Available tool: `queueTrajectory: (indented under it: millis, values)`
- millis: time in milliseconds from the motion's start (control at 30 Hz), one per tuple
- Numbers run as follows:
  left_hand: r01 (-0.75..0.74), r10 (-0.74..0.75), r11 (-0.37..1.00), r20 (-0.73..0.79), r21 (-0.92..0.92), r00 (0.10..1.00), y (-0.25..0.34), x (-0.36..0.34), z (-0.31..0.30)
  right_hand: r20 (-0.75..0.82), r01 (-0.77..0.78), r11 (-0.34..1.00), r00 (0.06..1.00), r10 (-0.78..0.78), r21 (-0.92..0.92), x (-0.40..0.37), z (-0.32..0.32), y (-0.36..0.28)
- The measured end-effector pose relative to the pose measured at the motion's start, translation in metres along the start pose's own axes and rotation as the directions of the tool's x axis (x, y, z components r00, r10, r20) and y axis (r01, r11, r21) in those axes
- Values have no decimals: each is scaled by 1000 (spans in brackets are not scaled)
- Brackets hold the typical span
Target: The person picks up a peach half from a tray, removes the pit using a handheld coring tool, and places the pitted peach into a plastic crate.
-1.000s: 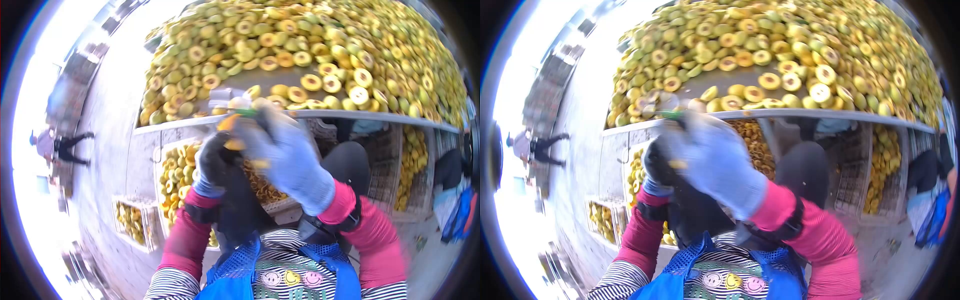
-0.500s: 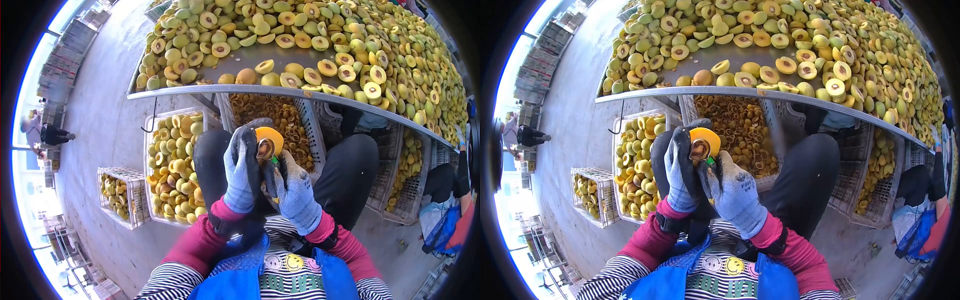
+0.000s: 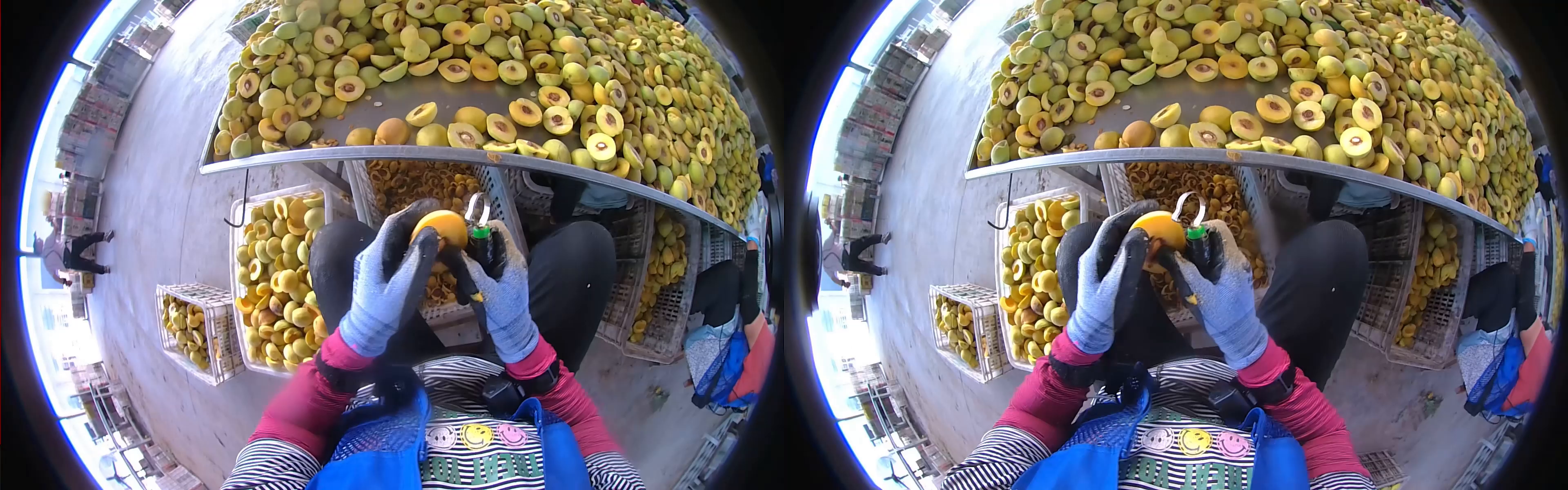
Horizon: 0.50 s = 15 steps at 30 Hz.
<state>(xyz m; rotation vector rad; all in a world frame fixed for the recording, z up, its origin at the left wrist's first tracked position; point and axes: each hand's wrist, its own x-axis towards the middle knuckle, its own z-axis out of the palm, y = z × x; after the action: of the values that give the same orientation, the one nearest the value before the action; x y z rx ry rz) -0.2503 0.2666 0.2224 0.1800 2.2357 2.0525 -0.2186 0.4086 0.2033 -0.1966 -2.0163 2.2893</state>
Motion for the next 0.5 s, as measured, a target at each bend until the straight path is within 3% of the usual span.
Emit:
queueTrajectory:
  millis: [33,67,100,167,200,233,267,300,333,367,433,467,500]
  values:
    - [83,-94,992,119,94,988,6,2,-9,35,137,986,990,-135,-97,6,-5,-3]
    - [208,-236,969,242,135,941,12,7,-17,31,139,986,990,-137,-96,11,-9,-8]
    - [118,-194,966,342,231,919,-2,15,-23,113,215,954,974,-195,-208,15,-11,-15]
    - [376,-326,924,364,-73,873,-7,18,-23,204,303,901,947,-247,-312,18,-13,-20]
    - [315,-299,948,197,-54,934,-5,20,-16,90,267,899,964,-252,-348,19,-12,-21]
    - [300,-284,952,200,-56,938,-4,20,-12,-24,229,897,966,-257,-378,19,-11,-21]
    - [237,-231,967,72,-90,970,-3,19,-8,-83,177,980,979,-185,-96,14,-9,-11]
    - [173,-181,978,-59,-116,982,-3,18,-4,-5,-29,998,1000,29,-49,4,-11,-17]
    - [95,-107,992,-165,-80,980,-2,15,4,44,131,960,991,-124,-247,-6,-7,-12]
    - [166,-175,983,-143,-72,974,0,12,9,121,284,861,959,-257,-423,-13,-1,-7]
    - [48,-76,992,-239,-121,968,-6,8,22,101,266,871,964,-246,-414,-20,8,-3]
    - [48,-103,974,-247,-220,964,-8,5,27,87,269,873,963,-257,-406,-19,9,-3]
    - [33,-88,979,-268,-204,959,-11,2,30,85,265,874,964,-253,-406,-19,9,-1]
